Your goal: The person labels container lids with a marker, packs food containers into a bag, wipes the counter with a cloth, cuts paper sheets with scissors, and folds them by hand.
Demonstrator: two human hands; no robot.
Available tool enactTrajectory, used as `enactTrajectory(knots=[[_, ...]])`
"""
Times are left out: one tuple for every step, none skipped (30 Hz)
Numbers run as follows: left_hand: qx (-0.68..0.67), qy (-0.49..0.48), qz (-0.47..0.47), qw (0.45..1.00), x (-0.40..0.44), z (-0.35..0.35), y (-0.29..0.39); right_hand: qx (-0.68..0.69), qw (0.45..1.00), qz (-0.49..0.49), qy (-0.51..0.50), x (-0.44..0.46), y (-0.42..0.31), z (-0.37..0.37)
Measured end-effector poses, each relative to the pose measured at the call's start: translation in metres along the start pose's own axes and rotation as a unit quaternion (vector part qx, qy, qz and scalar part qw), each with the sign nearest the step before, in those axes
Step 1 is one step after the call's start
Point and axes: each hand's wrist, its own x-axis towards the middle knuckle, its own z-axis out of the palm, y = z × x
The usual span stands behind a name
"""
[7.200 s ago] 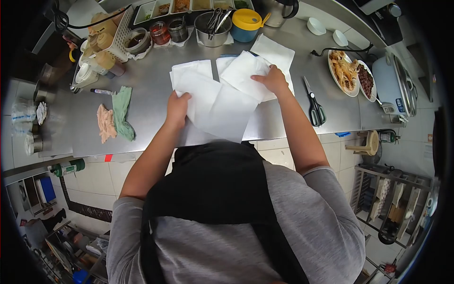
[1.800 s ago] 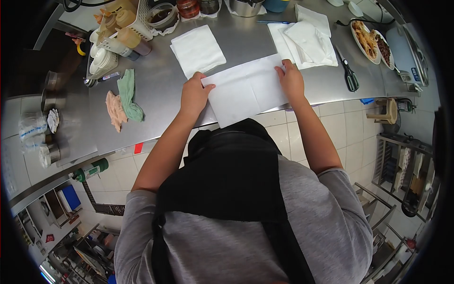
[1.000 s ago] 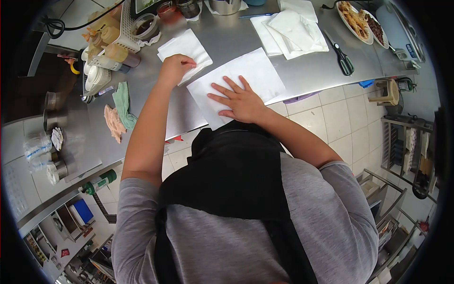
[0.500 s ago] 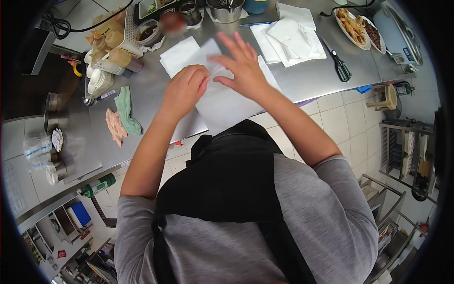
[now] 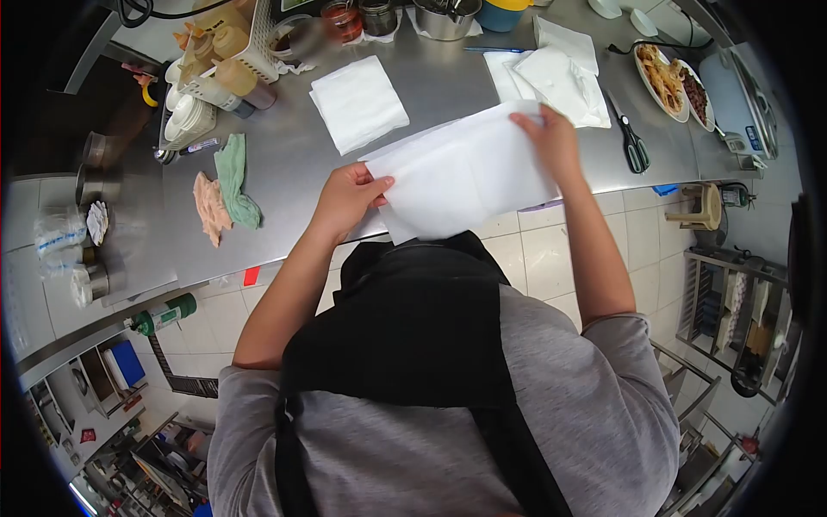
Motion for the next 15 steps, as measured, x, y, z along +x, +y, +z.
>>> enactTrajectory(knots=[[-0.017, 0.013, -0.027, 0.999, 0.006, -0.001, -0.012, -0.054, 0.996, -0.055, 0.054, -0.001, 0.017, 0.020], [-0.018, 0.013, -0.028, 0.999, 0.011, -0.001, -0.020, -0.106, 0.983, -0.109, 0.106, -0.002, 0.019, 0.030], [0.046, 0.039, -0.017, 0.998, 0.014, -0.002, -0.027, -0.106, 0.983, -0.107, 0.106, -0.001, 0.021, 0.034], [0.110, 0.065, -0.006, 0.992, 0.016, -0.002, -0.030, -0.150, 0.982, -0.103, 0.059, -0.001, 0.018, 0.038], [0.111, 0.064, -0.008, 0.992, 0.017, -0.002, -0.033, -0.192, 0.976, -0.098, 0.012, -0.001, 0.017, 0.041], [0.129, 0.086, -0.004, 0.988, 0.018, -0.001, -0.035, -0.205, 0.970, -0.125, 0.033, 0.001, 0.024, 0.047], [0.146, 0.107, 0.000, 0.983, 0.019, 0.001, -0.034, -0.205, 0.971, -0.123, 0.033, 0.003, 0.025, 0.049], [0.147, 0.106, -0.001, 0.983, 0.019, 0.002, -0.033, -0.218, 0.966, -0.134, 0.046, 0.004, 0.026, 0.050], [0.144, 0.112, 0.001, 0.983, 0.018, 0.002, -0.032, -0.232, 0.960, -0.146, 0.058, 0.005, 0.026, 0.053], [0.141, 0.119, 0.004, 0.983, 0.018, 0.002, -0.031, -0.231, 0.960, -0.145, 0.058, 0.005, 0.025, 0.054], [0.143, 0.118, 0.003, 0.983, 0.019, 0.002, -0.031, -0.245, 0.957, -0.143, 0.059, 0.006, 0.024, 0.054], [0.146, 0.126, 0.011, 0.981, 0.020, 0.002, -0.031, -0.259, 0.954, -0.142, 0.059, 0.006, 0.023, 0.054], [0.150, 0.135, 0.020, 0.979, 0.020, 0.002, -0.030, -0.259, 0.954, -0.139, 0.059, 0.006, 0.024, 0.055], [0.151, 0.134, 0.019, 0.979, 0.020, 0.002, -0.030, -0.263, 0.953, -0.141, 0.062, 0.006, 0.024, 0.056], [0.156, 0.145, 0.022, 0.977, 0.020, 0.002, -0.029, -0.266, 0.951, -0.142, 0.065, 0.007, 0.023, 0.056]])
